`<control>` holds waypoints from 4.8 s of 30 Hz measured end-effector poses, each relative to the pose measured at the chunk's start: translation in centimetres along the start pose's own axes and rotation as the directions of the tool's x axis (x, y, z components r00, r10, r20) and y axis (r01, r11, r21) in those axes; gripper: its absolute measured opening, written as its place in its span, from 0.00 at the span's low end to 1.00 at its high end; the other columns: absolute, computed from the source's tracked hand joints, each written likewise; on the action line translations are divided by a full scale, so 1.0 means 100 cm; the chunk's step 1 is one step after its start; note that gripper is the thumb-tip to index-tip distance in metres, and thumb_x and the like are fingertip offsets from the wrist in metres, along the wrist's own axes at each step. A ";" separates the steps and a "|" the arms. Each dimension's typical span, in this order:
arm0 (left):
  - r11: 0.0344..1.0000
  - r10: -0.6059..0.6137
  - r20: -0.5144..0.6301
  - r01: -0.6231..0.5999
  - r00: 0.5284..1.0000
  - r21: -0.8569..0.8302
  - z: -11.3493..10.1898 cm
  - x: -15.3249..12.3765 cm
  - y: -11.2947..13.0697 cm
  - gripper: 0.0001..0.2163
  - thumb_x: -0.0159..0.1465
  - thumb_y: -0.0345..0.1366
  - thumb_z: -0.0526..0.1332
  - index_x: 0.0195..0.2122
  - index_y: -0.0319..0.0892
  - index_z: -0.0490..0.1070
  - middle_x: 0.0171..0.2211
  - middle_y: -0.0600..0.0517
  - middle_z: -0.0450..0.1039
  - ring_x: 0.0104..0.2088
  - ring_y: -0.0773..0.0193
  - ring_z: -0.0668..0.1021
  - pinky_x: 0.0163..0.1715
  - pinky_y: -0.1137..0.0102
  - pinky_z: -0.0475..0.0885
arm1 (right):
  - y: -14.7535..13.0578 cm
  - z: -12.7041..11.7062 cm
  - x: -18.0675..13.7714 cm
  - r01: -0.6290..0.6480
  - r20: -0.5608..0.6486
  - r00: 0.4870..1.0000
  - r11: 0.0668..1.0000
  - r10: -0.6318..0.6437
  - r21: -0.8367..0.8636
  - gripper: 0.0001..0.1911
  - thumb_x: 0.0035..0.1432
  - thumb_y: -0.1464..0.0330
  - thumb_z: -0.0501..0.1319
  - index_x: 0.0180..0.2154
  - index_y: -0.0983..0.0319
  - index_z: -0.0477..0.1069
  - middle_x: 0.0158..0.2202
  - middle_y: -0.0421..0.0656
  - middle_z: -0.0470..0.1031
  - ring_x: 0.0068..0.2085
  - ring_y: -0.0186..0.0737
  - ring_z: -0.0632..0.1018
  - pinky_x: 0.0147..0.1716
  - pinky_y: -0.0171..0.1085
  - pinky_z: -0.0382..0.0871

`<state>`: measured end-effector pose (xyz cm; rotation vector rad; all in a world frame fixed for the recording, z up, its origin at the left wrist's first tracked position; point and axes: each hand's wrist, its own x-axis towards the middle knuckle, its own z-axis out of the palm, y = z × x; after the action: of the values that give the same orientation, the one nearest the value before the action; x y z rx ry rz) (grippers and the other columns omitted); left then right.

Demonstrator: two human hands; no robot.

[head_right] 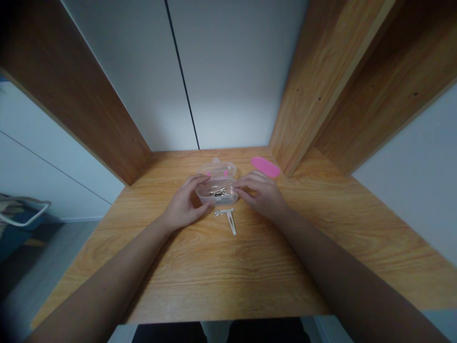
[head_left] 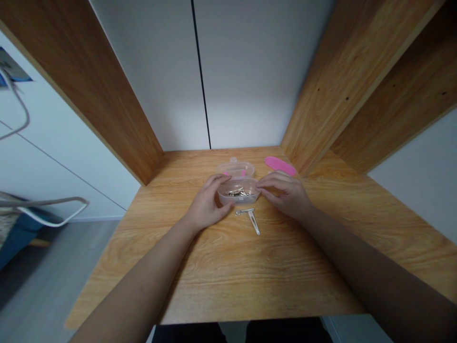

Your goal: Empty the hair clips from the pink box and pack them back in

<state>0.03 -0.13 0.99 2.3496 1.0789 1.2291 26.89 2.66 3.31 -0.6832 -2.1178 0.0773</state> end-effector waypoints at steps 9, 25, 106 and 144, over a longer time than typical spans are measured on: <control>0.997 -0.032 -0.053 0.036 0.998 0.075 0.002 -0.001 -0.006 0.29 0.58 0.34 0.69 0.61 0.43 0.64 0.59 0.41 0.68 0.61 0.51 0.72 0.63 0.52 0.69 | -0.002 -0.001 -0.003 0.033 0.103 0.994 0.996 -0.042 0.088 0.07 0.61 0.74 0.64 0.40 0.57 0.78 0.37 0.44 0.81 0.38 0.40 0.81 0.40 0.42 0.75; 0.996 -0.028 -0.055 0.032 0.998 0.082 0.001 -0.001 -0.006 0.28 0.59 0.34 0.68 0.61 0.43 0.64 0.60 0.41 0.67 0.62 0.50 0.71 0.63 0.51 0.68 | 0.007 0.008 -0.012 -0.157 0.564 0.823 0.982 0.073 0.101 0.07 0.63 0.66 0.64 0.39 0.58 0.82 0.37 0.44 0.80 0.37 0.39 0.79 0.36 0.37 0.72; 0.995 -0.029 -0.060 0.034 0.998 0.098 0.002 -0.001 -0.006 0.28 0.59 0.34 0.69 0.61 0.43 0.64 0.60 0.42 0.67 0.61 0.51 0.71 0.63 0.52 0.69 | -0.006 0.003 -0.010 -0.098 0.521 0.852 0.960 -0.056 0.262 0.14 0.60 0.75 0.60 0.45 0.58 0.80 0.38 0.44 0.77 0.38 0.39 0.77 0.40 0.39 0.70; 0.995 -0.038 -0.052 0.042 0.998 0.091 0.001 -0.001 -0.006 0.28 0.59 0.34 0.69 0.60 0.44 0.64 0.60 0.41 0.67 0.61 0.50 0.71 0.63 0.51 0.68 | -0.019 0.005 -0.008 -0.181 0.566 0.822 0.970 0.058 0.164 0.09 0.58 0.71 0.64 0.42 0.58 0.76 0.38 0.41 0.81 0.39 0.39 0.80 0.42 0.39 0.71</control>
<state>-0.22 0.19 0.50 2.3635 1.2176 1.2553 26.05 0.76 3.01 -0.7249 -2.5687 0.6375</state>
